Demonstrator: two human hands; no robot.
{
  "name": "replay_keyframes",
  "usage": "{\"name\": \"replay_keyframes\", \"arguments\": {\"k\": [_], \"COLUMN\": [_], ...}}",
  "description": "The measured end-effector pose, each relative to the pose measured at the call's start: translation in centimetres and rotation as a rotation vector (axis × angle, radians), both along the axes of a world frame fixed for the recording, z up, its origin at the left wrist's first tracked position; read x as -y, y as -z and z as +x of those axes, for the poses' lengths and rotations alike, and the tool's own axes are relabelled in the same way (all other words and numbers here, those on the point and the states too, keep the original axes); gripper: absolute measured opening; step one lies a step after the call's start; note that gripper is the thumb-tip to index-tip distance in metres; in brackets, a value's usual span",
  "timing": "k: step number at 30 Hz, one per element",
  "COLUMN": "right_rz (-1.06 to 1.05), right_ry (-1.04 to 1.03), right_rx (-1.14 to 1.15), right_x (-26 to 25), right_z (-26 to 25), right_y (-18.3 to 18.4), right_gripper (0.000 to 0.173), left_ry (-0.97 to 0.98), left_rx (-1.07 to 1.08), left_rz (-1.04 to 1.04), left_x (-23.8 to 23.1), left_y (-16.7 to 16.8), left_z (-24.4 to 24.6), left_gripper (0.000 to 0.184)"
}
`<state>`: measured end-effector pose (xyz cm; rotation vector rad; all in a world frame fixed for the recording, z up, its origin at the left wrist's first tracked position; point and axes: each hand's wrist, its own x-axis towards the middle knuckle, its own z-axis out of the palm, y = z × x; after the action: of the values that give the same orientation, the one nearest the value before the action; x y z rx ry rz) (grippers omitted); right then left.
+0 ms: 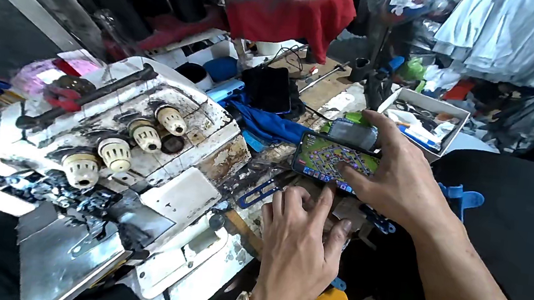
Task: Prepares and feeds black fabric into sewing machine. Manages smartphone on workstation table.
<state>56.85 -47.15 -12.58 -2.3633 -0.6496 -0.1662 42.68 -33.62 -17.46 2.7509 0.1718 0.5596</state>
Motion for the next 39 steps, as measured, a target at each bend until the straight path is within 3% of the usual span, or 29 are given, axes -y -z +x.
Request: {"name": "replay_keyframes", "arguments": {"k": [9,27,39], "right_rz": [0.007,0.011,0.002], "right_ry": [-0.006,-0.006,-0.004], "right_rx": [0.008,0.007,0.002], "right_x": [0.1,0.1,0.1], "right_z": [0.2,0.1,0.1], "right_y": [0.1,0.1,0.0], "right_gripper": [0.086,0.086,0.086], "left_ry": [-0.155,-0.156,-0.042], "left_rx": [0.013,0.052,0.032], "left_rz": [-0.085,-0.093,0.016], "left_x": [-1.1,-1.0,-0.8], "left_y": [-0.2,0.4,0.4], "left_z": [0.1,-0.2,0.0], "left_gripper": [0.065,0.065,0.059]}}
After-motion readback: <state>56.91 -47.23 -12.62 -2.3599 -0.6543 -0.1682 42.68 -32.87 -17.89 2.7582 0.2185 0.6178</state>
